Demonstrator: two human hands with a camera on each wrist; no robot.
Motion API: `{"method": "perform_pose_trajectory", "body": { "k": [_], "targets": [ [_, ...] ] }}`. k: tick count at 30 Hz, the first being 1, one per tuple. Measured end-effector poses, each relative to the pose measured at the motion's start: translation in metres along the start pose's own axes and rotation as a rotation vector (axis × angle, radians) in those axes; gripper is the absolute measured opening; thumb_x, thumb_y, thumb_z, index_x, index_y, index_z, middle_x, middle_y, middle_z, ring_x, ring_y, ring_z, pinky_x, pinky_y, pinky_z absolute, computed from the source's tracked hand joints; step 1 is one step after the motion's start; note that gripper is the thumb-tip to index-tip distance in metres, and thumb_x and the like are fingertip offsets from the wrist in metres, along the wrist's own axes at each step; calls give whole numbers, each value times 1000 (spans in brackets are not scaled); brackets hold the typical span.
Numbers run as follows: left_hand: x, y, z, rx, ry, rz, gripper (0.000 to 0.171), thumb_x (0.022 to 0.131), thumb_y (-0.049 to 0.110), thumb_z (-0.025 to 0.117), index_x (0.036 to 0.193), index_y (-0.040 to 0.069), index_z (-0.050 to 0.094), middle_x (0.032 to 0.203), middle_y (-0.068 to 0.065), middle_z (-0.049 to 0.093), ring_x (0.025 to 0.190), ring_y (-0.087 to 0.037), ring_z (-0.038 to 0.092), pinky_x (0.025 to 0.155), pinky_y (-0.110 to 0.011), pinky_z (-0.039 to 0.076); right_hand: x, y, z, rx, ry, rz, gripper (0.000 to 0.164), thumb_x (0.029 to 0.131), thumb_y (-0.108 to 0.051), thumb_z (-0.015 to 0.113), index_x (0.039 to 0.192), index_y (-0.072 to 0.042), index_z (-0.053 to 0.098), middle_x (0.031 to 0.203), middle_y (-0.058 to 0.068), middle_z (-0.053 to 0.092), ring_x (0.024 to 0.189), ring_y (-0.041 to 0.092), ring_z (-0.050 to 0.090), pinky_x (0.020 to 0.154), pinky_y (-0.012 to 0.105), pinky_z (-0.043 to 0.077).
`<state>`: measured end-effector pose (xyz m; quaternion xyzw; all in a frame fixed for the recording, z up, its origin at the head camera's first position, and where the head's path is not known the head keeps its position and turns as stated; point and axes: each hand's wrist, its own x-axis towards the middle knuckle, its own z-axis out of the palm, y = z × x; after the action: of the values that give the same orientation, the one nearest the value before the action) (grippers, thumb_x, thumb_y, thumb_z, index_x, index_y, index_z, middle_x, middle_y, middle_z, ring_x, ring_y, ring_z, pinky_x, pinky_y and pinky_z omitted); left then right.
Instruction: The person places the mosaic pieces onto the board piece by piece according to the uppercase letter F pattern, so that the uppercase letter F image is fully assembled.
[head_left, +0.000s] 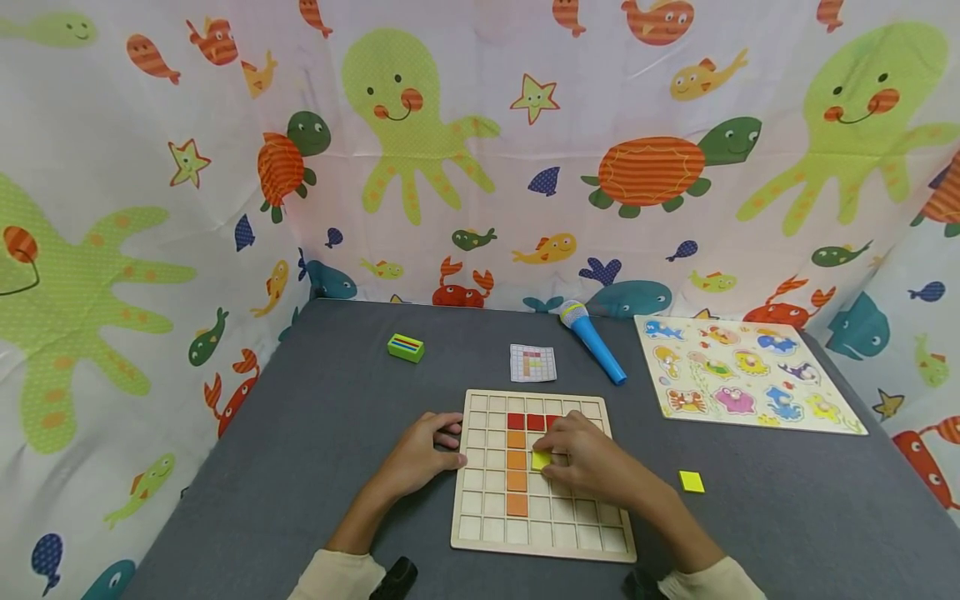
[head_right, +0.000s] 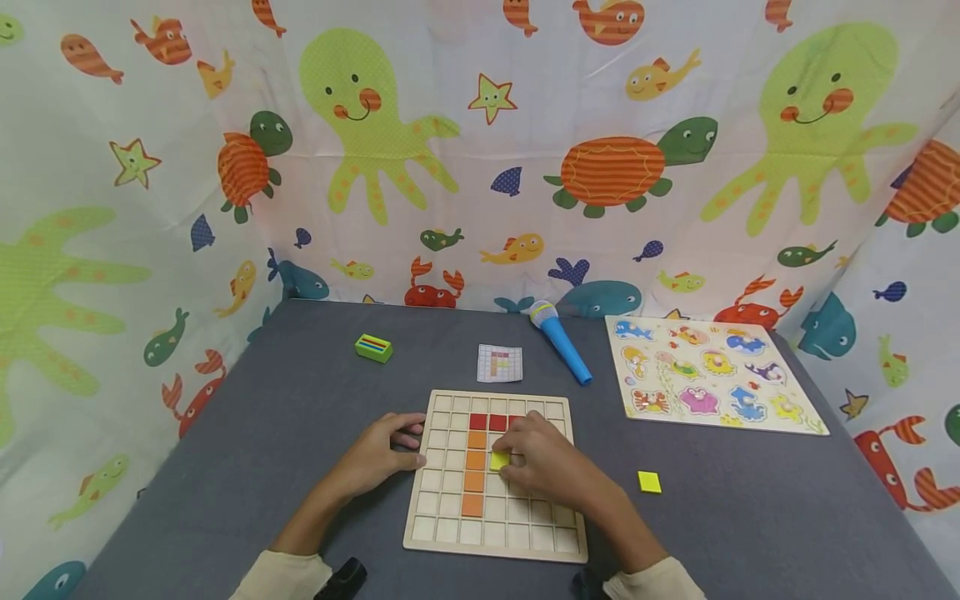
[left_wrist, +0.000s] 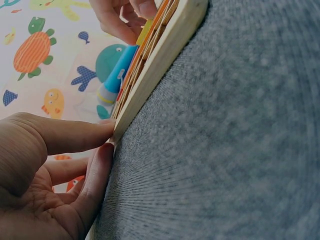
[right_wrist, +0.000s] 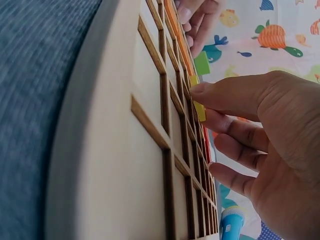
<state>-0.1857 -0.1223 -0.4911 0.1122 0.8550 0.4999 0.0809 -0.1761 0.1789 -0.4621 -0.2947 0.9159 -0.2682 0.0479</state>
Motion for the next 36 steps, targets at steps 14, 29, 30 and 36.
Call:
{"method": "perform_pose_trajectory", "body": {
  "k": [14, 29, 30, 36],
  "targets": [
    [-1, 0, 0, 6, 2, 1, 62, 84, 3, 86, 142, -2, 63, 121, -11, 64, 104, -21, 68, 92, -42, 55, 0, -1, 1, -19, 1, 31, 26, 91, -22, 84, 115, -13, 81, 109, -6, 69, 107, 15, 54, 89, 37, 51],
    [1, -1, -1, 21, -8, 0, 62, 86, 5, 85, 143, -1, 62, 123, -9, 63, 106, -19, 67, 92, -37, 54, 3, -1, -1, -25, -40, 40, 29, 93, -23, 82, 120, -14, 79, 115, -5, 70, 113, 19, 58, 98, 47, 52],
    [1, 0, -1, 22, -8, 2, 62, 86, 5, 85, 143, -1, 62, 122, -10, 63, 106, -19, 67, 92, -37, 54, 2, -1, -1, -23, -42, 43, 29, 93, -23, 82, 121, -14, 79, 115, -5, 71, 113, 19, 58, 99, 47, 52],
    [0, -1, -1, 16, -9, 7, 62, 86, 5, 85, 143, -2, 62, 123, -10, 64, 106, -20, 68, 92, -38, 55, -1, 2, -5, 51, -30, 40, 30, 94, -25, 82, 121, -13, 78, 118, -5, 73, 109, 17, 61, 94, 41, 54]
  ]
}}
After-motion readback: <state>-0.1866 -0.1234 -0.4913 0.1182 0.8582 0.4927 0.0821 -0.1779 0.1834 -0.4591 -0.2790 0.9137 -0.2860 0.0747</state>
